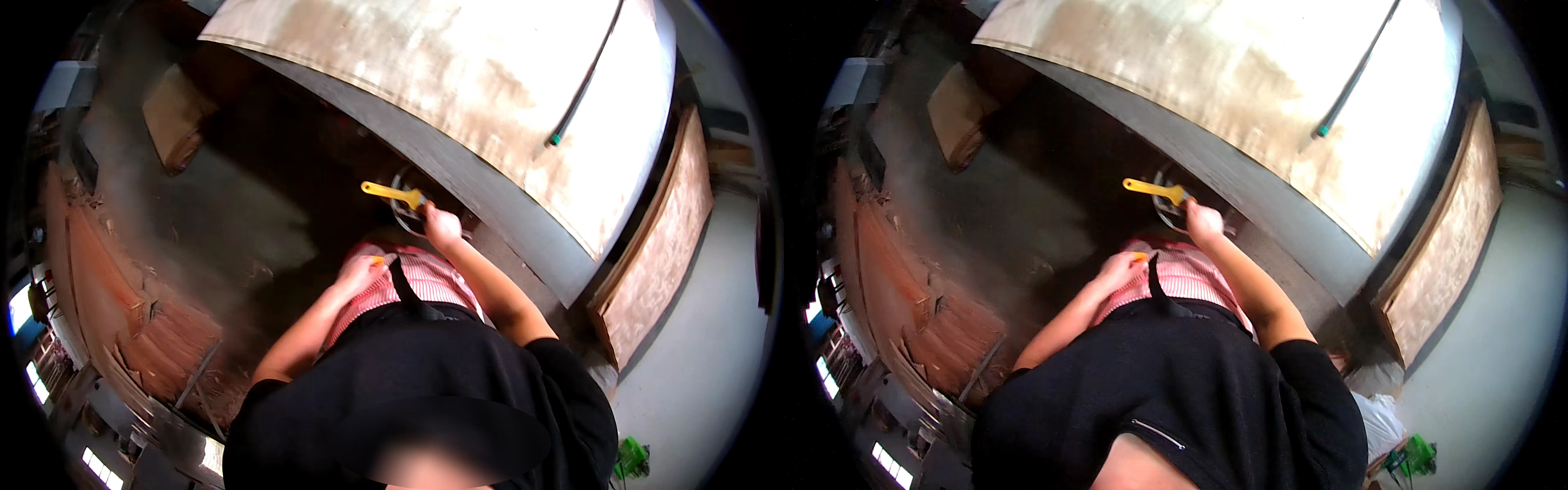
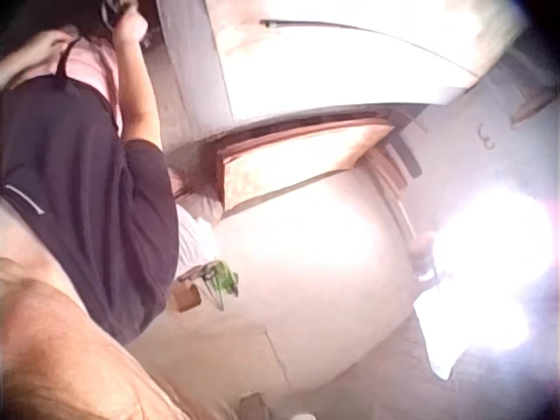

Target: The person uses a utility knife and a metal straightedge to cut a large sheet of wood veneer on a workbench. They score the veneer along the straightedge, remove the cut pieces, and stack them on the floor.

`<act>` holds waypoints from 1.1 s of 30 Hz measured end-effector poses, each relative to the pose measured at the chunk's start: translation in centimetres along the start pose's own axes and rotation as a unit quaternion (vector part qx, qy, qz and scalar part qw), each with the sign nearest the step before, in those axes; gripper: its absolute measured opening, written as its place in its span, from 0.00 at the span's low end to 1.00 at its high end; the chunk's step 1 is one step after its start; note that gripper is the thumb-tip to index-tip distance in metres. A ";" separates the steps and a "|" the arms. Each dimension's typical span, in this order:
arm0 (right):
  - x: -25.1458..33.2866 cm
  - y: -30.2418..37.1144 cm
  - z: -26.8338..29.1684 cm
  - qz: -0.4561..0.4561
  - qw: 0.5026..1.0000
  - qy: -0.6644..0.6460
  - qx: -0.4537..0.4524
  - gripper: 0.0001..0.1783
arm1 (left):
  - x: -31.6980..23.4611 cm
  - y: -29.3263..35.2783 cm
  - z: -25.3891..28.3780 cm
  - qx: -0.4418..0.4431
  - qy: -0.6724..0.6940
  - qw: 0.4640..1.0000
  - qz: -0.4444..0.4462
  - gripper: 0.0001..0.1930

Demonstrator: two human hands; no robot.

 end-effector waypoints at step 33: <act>20.4 -5.5 14.3 -0.099 0.824 -0.557 0.000 0.10 | 7.7 -8.7 39.4 -0.427 -0.165 0.866 -0.201 0.27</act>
Point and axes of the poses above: each hand's wrist, its own y-axis away from the middle knuckle, its own z-axis out of the back of the hand, x = y × z, the point moved 1 cm from there along -y, towards the middle knuckle, and after that the axes turned 4 degrees about -z, right-handed, at the moved point
